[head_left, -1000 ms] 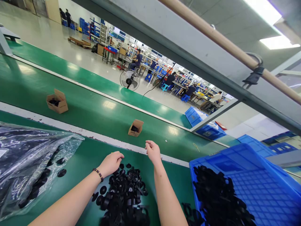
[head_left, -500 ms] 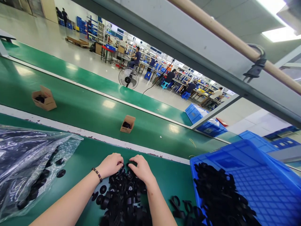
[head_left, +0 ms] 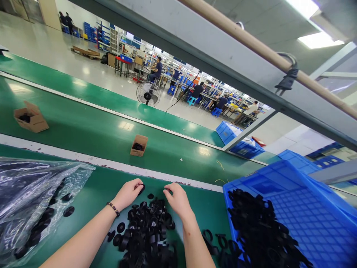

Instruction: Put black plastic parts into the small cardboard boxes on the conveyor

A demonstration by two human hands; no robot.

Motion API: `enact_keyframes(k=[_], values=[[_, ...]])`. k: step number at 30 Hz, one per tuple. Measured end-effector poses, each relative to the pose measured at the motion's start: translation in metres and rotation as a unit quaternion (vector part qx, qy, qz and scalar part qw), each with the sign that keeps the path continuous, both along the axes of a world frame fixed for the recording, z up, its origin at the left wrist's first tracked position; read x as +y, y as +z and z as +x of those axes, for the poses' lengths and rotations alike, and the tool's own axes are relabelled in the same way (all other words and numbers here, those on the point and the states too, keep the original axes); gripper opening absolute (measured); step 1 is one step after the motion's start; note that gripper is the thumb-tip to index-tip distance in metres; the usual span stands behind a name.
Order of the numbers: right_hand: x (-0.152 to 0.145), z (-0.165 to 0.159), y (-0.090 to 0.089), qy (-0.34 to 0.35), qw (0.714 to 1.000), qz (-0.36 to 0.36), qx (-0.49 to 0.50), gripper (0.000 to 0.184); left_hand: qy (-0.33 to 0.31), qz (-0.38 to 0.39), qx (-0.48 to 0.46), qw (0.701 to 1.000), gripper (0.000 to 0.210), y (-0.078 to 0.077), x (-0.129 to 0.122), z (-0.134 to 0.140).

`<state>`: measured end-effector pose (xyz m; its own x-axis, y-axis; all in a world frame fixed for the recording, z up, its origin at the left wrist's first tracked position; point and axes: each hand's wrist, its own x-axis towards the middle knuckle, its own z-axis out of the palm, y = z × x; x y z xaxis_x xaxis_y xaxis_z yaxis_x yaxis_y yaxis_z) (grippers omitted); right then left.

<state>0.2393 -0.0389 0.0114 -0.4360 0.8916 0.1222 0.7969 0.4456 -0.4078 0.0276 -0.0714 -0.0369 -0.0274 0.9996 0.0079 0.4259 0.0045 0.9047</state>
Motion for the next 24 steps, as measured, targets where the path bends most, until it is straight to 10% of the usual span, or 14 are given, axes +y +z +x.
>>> enact_keyframes(k=[7, 12, 18, 24], values=[[-0.027, 0.101, 0.04, -0.207, 0.967, 0.071, -0.128, 0.021, 0.015, -0.022, -0.074, 0.997, 0.023, -0.012, 0.002, -0.003], [-0.055, 0.149, 0.026, -0.286, 0.92, -0.039, -0.265, 0.02, 0.059, -0.079, -0.182, 0.978, 0.032, -0.022, 0.005, -0.004], [-0.054, 0.145, -0.012, -0.322, 0.887, -0.129, -0.303, 0.016, 0.068, -0.087, -0.25, 0.962, 0.036, -0.02, 0.004, -0.003], [-0.022, 0.102, -0.021, -0.237, 0.942, -0.043, -0.232, 0.019, 0.06, -0.085, -0.296, 0.949, 0.035, -0.02, 0.005, -0.002]])
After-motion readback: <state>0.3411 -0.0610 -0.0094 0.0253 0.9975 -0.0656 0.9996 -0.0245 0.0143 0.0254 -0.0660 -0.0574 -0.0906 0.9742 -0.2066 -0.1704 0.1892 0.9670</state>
